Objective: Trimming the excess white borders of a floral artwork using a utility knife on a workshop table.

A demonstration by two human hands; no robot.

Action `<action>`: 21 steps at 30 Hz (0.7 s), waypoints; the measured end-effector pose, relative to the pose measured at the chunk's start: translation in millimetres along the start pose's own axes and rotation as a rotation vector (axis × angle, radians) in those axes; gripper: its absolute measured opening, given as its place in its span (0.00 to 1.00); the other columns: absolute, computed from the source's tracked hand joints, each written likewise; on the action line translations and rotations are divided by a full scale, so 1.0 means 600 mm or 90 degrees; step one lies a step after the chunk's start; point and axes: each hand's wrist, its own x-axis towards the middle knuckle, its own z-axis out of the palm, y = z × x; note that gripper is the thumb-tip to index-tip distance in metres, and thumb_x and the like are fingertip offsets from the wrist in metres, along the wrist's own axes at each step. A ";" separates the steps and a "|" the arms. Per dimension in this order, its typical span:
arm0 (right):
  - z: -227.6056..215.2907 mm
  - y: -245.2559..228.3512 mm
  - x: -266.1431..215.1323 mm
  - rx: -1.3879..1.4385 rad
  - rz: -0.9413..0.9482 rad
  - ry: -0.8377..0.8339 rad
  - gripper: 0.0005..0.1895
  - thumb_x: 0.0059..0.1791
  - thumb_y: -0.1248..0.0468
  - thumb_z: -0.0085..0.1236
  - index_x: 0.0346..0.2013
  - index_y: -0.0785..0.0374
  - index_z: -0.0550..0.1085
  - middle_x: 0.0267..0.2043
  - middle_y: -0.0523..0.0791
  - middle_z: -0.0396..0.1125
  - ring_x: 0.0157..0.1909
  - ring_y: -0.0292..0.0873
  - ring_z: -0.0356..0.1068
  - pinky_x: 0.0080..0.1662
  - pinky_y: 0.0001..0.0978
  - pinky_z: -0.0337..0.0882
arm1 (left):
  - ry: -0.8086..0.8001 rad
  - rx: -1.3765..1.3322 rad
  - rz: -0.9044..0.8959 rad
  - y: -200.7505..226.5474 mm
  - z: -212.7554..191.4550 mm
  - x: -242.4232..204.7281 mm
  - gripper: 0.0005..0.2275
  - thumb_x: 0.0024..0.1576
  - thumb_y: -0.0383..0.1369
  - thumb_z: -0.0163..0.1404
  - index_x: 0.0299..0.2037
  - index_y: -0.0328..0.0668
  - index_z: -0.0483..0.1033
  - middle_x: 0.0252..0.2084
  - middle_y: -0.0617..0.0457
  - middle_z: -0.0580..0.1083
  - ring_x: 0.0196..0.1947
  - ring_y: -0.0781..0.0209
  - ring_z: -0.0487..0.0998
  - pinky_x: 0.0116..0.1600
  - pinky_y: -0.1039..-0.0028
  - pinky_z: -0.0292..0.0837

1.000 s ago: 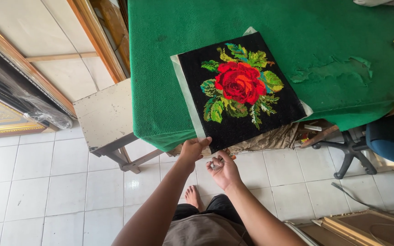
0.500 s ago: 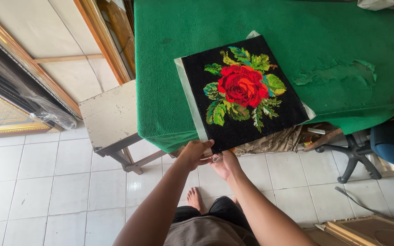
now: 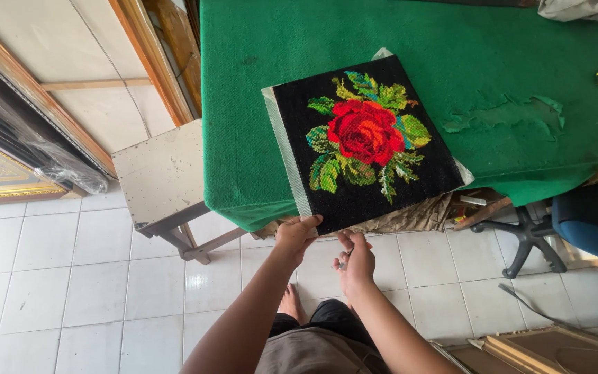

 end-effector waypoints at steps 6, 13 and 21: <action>0.010 0.000 0.020 -0.075 -0.081 0.025 0.15 0.38 0.55 0.58 0.26 0.65 0.70 0.25 0.42 0.66 0.19 0.33 0.47 0.32 0.28 0.57 | -0.042 -0.002 0.052 0.033 0.014 -0.056 0.12 0.35 0.24 0.61 0.18 0.41 0.66 0.14 0.59 0.63 0.16 0.71 0.63 0.33 0.84 0.68; 0.026 0.002 0.043 0.054 -0.037 0.000 0.14 0.37 0.62 0.63 0.25 0.65 0.66 0.20 0.38 0.56 0.18 0.31 0.47 0.24 0.23 0.59 | -0.014 0.014 0.035 0.068 0.008 -0.109 0.21 0.34 0.30 0.65 0.30 0.45 0.62 0.27 0.57 0.63 0.30 0.62 0.69 0.42 0.70 0.69; 0.029 -0.006 0.018 0.062 -0.043 0.000 0.15 0.37 0.62 0.64 0.23 0.63 0.64 0.19 0.38 0.51 0.17 0.32 0.48 0.24 0.24 0.59 | -0.110 0.040 -0.019 0.035 -0.002 -0.076 0.18 0.43 0.36 0.61 0.39 0.35 0.72 0.33 0.46 0.72 0.36 0.54 0.76 0.46 0.65 0.69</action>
